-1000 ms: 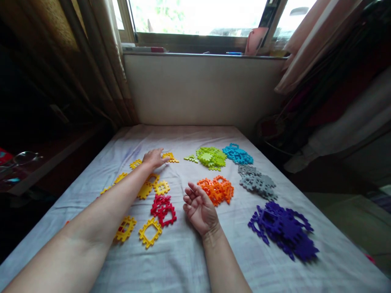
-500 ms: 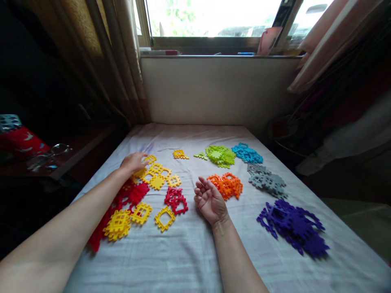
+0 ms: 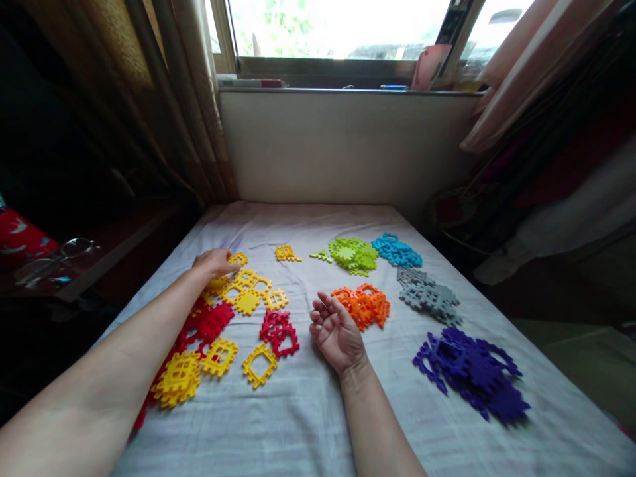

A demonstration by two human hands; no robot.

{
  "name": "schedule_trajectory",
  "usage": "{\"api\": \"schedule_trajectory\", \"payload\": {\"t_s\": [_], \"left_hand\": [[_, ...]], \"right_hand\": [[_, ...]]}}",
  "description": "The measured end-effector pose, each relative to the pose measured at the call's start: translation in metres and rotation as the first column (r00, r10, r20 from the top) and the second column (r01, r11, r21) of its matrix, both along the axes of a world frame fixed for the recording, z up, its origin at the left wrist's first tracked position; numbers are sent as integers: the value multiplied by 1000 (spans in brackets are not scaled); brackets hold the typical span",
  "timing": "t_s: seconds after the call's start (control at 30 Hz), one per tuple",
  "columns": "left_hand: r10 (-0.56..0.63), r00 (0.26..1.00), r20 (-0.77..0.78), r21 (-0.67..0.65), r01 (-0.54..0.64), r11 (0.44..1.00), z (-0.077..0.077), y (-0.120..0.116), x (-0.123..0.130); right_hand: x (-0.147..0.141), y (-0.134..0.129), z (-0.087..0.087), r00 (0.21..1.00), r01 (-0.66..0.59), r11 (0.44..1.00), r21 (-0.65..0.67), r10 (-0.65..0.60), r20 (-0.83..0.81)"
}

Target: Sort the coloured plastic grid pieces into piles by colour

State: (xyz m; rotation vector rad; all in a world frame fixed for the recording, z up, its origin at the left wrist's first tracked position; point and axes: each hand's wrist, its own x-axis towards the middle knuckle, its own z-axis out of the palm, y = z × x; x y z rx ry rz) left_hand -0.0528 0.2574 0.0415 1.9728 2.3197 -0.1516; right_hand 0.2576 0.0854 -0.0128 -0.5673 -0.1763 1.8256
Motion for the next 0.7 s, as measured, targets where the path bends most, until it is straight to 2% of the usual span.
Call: {"api": "schedule_trajectory", "payload": {"t_s": [0.17,0.33,0.47,0.57,0.7], "left_hand": [[-63,995,81,57,58,997,1,7,24],[-114,986,117,85,105,991,-9,21,58],[-136,980,147,101,122,987,-15,30,75],[-156,975,161,107,140,984,-16,32,76],[-159,975,157,91,146,985,-11,27,55]], "right_hand": [[-1,0,-1,1000,-5,1000,23,5,11],[0,1,-4,1000,-9,1000,18,9,3],[-1,0,-3,1000,-7,1000,6,7,-4],[-1,0,-1,1000,1,1000,-19,-1,-23],[-1,0,0,1000,-10,1000,-1,10,-5]]}}
